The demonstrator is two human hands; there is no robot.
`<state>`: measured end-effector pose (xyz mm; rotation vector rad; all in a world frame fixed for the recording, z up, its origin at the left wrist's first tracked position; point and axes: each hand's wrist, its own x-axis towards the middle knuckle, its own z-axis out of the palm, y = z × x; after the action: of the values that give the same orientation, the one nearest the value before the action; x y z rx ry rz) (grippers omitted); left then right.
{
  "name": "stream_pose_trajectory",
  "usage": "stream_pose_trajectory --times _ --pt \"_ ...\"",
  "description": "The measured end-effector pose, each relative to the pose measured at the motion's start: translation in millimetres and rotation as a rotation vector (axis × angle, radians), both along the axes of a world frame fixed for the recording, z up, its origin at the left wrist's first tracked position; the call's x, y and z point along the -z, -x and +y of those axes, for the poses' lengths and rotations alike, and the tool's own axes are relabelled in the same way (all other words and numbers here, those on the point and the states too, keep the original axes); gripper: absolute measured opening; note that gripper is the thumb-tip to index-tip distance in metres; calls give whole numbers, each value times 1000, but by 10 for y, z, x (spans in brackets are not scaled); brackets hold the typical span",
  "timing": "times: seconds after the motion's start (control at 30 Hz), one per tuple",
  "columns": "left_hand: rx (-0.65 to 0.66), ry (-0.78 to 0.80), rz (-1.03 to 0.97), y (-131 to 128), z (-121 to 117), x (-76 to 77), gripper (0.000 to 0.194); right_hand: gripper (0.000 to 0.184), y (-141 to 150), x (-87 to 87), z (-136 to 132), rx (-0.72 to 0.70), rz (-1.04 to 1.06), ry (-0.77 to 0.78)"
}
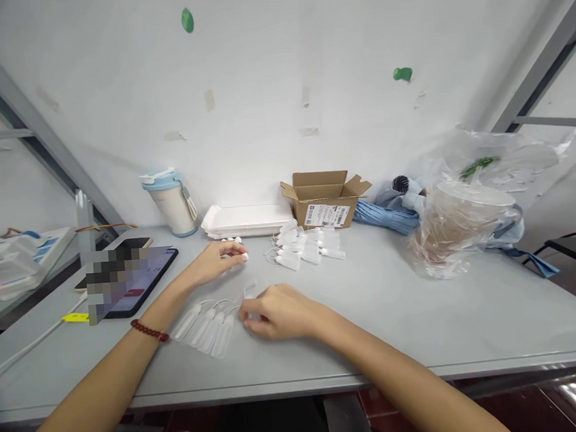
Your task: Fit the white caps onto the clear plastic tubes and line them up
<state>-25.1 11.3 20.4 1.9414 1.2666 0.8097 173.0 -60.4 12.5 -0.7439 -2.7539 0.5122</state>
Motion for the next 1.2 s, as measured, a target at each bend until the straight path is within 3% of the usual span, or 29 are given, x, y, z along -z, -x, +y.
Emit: stream_pose_trajectory --times 0.17,0.3,0.47,0.63,0.93,1.1,1.2 --pt "11 95 -115 13 -18 -44 29 21 -54 120 160 188 29 -283" --pt "57 131 -130 3 -54 -90 28 17 -73 182 244 234 78 -342" --pt "184 193 -92 -11 -107 -123 28 16 -82 198 269 230 145 -228" --pt "312 139 -100 -6 -101 -83 27 19 -90 199 288 219 169 -135" --pt "305 115 -50 -29 -109 -110 28 22 -144 111 318 213 250 -33" --pt "259 110 -54 -24 -97 -109 27 16 -166 73 355 311 454 143" --pt "223 89 -87 -48 -95 -89 27 9 -158 69 377 389 582 324"
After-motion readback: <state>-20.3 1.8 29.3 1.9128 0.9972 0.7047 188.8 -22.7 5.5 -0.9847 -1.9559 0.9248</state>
